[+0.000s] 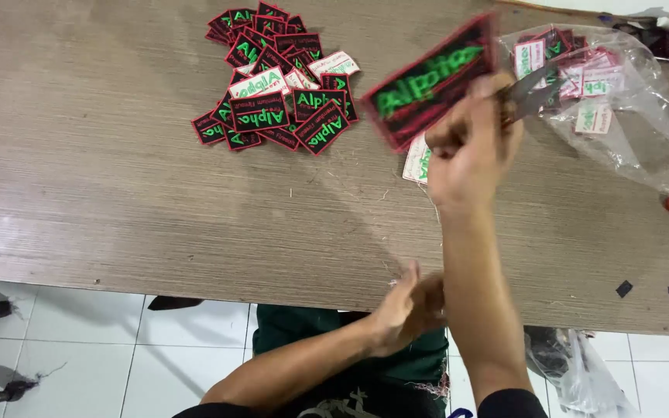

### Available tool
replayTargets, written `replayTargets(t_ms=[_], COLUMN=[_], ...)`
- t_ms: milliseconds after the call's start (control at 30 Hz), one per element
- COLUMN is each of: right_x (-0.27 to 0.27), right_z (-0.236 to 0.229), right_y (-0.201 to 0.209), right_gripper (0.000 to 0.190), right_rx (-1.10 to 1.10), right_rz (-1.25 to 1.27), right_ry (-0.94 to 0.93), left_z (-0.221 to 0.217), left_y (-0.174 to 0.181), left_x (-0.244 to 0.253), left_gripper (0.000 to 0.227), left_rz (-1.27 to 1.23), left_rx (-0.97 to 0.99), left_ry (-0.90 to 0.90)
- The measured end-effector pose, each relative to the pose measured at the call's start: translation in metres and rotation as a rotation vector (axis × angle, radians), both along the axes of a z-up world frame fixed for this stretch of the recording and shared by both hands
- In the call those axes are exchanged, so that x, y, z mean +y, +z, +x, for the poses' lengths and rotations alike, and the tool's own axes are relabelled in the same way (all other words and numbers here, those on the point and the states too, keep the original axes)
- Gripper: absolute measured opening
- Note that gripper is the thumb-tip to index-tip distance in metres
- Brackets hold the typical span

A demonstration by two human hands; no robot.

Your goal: Trimming excess threads from fabric labels using small scissors at a work table.

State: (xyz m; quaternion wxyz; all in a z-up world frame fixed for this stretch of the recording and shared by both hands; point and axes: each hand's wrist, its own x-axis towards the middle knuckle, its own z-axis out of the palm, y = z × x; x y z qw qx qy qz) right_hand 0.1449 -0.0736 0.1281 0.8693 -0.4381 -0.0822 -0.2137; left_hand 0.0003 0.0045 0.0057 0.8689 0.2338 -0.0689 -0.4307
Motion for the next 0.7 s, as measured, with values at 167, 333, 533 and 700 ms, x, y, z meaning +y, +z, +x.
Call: replayTargets(t_ms=[167, 333, 533, 700], right_x=[-0.013, -0.029, 0.016, 0.083], right_z=[-0.005, -0.018, -0.062, -0.076], right_y=[-0.034, -0.206, -0.408, -0.559], right_gripper=[0.026, 0.015, 0.015, 0.021], right_rx=[-0.933, -0.704, -0.960, -1.410], right_rz=[-1.566, -1.271, -1.304, -1.426], right_ry=[-0.777, -0.802, -0.736, -0.538], left_z=[0.002, 0.072, 0.046, 0.036], left_y=[-0.028, -0.080, -0.031, -0.038], left_x=[0.012, 0.069, 0.064, 0.063], left_gripper=[0.092, 0.070, 0.073, 0.118], left_rz=[0.029, -0.930, -0.750, -0.531], left_rx=[-0.057, 0.259, -0.090, 0.249], left_ry=[-0.002, -0.005, 0.108, 0.105])
